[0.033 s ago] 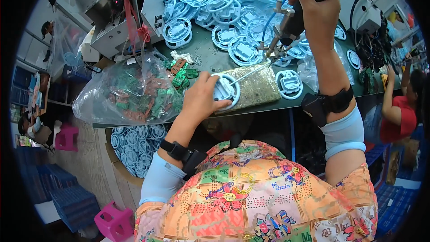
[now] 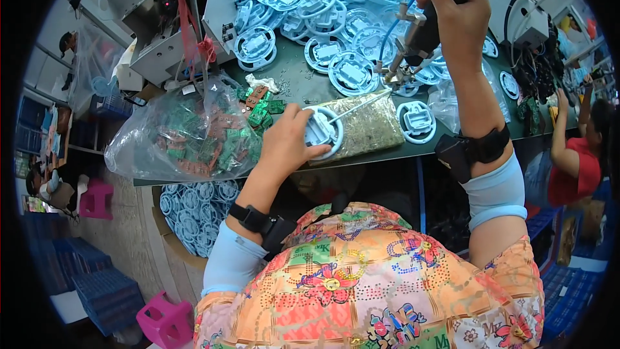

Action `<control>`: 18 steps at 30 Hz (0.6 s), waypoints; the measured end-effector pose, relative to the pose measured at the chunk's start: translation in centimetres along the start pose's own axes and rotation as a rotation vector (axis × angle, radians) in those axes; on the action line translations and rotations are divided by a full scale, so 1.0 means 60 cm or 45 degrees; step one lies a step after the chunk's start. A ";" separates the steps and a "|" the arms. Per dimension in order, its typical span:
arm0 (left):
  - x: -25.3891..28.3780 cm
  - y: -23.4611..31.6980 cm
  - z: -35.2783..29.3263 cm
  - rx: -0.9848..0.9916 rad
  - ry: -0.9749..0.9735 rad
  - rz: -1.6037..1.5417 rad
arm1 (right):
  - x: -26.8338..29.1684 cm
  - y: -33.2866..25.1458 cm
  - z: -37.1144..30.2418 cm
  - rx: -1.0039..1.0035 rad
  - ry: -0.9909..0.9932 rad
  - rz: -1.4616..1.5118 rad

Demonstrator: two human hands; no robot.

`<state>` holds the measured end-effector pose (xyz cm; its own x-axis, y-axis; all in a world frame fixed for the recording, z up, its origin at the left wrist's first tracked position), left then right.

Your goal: The recorder is assembling small blue and white plastic components, fitting pieces together and using an electric screwdriver to secure them at a manufacturing workstation.

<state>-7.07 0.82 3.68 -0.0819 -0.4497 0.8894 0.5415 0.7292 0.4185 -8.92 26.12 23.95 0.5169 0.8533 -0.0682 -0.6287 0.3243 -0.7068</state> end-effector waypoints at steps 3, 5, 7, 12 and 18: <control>0.019 -0.022 -0.012 0.014 0.062 -0.101 | 0.032 0.030 0.008 0.104 -0.120 -0.105; 0.051 -0.027 -0.029 -0.124 0.393 -0.127 | 0.047 0.030 0.010 0.132 -0.066 -0.148; 0.047 -0.040 -0.039 -0.108 0.438 -0.144 | 0.064 0.036 0.005 0.122 0.015 -0.208; 0.053 -0.046 -0.048 -0.177 0.622 -0.245 | 0.061 0.042 -0.009 0.105 0.011 -0.252; 0.036 -0.071 -0.048 0.150 0.483 -0.808 | 0.053 0.068 -0.031 0.000 -0.070 -0.296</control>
<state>-7.16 -4.75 3.28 -0.0429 -0.9339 0.3550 0.3911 0.3112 0.8661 -8.75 29.41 19.58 0.6152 0.7768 0.1347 -0.4967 0.5145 -0.6990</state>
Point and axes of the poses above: each hand's wrist, its own z-axis towards the middle knuckle, its own x-axis out of the back of the hand, y = z × x, the point moved 9 cm from there along z, towards the middle knuckle, and after that the axes turned 5 degrees about z, right-handed, at the moved point
